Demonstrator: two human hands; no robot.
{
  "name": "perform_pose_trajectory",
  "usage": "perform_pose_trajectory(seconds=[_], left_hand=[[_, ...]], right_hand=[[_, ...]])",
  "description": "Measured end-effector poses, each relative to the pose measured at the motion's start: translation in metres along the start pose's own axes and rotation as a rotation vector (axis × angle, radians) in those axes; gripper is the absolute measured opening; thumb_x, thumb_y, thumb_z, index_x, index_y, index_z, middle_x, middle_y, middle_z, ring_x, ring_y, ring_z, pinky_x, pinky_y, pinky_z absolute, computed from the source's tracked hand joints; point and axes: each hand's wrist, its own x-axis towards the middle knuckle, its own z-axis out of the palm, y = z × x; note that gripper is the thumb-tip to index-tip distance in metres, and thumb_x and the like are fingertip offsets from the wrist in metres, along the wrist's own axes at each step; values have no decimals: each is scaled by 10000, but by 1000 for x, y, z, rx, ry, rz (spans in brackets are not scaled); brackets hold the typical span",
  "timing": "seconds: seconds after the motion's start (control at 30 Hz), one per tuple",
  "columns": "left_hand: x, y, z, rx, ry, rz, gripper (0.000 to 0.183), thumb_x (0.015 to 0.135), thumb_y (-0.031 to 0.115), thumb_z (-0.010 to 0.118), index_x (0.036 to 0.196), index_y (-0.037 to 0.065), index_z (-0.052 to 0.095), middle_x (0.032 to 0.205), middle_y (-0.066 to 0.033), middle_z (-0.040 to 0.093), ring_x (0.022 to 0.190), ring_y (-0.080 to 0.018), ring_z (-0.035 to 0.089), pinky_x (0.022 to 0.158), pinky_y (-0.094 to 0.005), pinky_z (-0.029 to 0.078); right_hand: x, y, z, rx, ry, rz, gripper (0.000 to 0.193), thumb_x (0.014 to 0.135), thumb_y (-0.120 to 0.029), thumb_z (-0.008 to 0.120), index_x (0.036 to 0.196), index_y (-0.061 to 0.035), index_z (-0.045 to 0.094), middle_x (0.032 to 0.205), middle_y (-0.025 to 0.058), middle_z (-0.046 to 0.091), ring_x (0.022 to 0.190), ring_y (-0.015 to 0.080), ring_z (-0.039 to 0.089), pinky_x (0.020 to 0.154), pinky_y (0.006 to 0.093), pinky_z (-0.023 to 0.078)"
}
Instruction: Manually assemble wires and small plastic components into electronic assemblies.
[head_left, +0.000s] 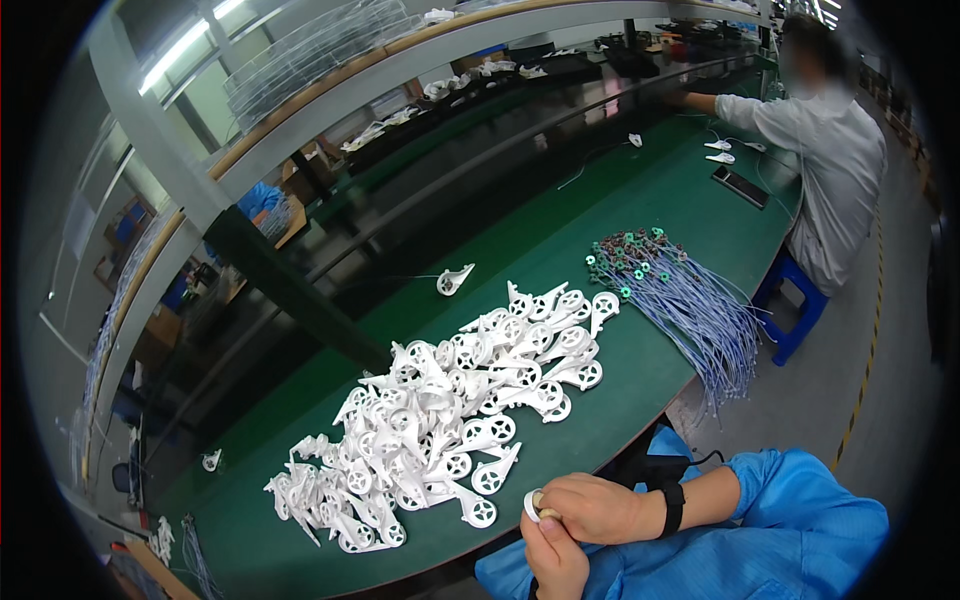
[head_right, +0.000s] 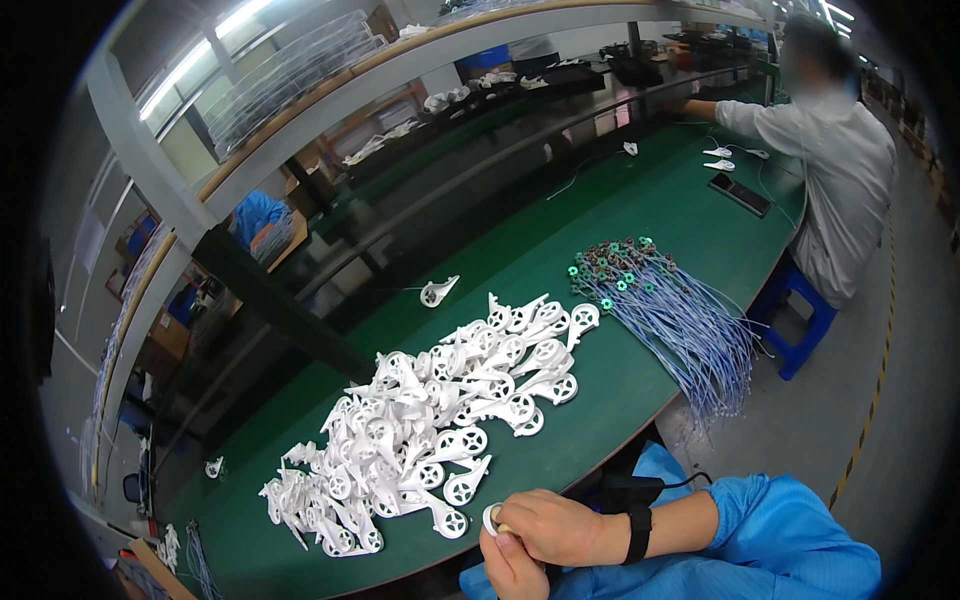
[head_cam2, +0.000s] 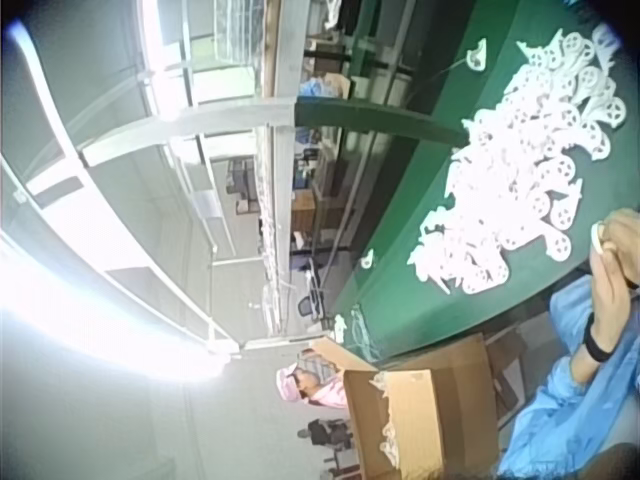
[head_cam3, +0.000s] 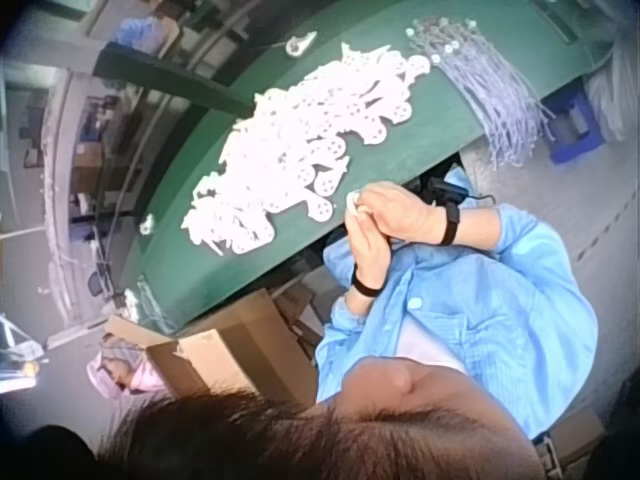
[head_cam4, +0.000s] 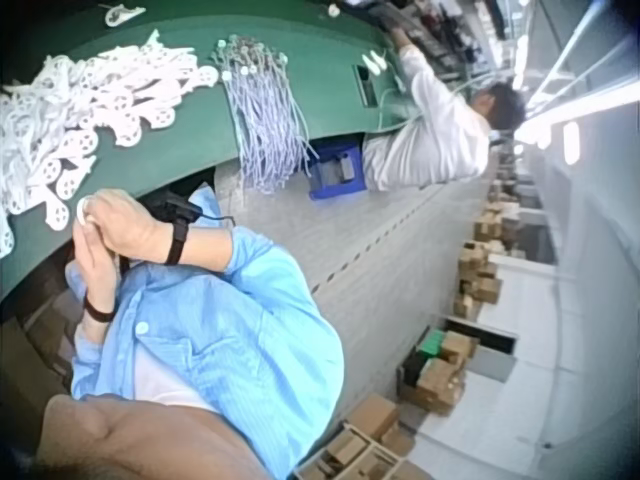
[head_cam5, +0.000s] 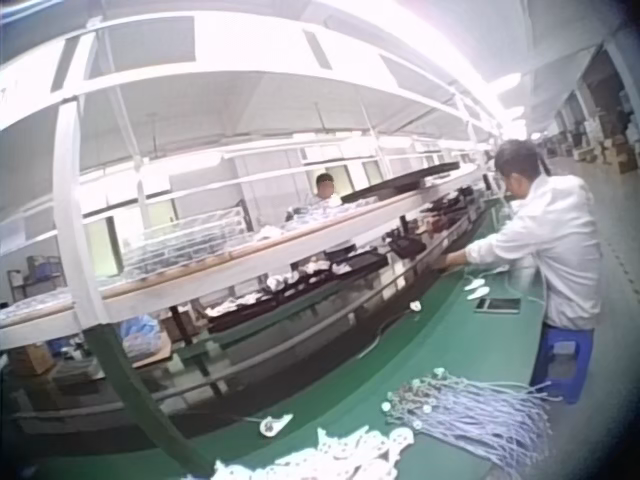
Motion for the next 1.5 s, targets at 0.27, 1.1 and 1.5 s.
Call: perform_pose_trajectory(seconds=[0.27, 1.1, 1.5], left_hand=[[13, 39, -16, -832, -148, -507, 386, 1018, 383, 267, 943, 71, 481, 541, 7, 378, 385, -89, 301, 354, -220, 224], [-1, 21, -2, -557, -90, -259, 270, 1014, 275, 397, 1100, 40, 500, 715, 16, 509, 561, -59, 448, 475, -177, 344], [17, 44, -2, -718, -201, -252, 331, 1034, 308, 287, 939, 53, 475, 641, -19, 497, 491, -88, 429, 439, -210, 338]], right_hand=[[10, -22, -38, -42, -105, 23, 355, 786, -21, 565, 1137, 16, 531, 956, 151, 567, 877, 337, 583, 799, 386, 468], [-1, -15, -17, -175, -85, -22, 269, 759, -46, 584, 1021, 12, 559, 908, 123, 595, 842, 280, 598, 752, 355, 479], [13, -29, -41, -145, 33, -12, 251, 833, -116, 620, 1048, 2, 566, 930, 140, 589, 869, 326, 588, 790, 369, 485]])
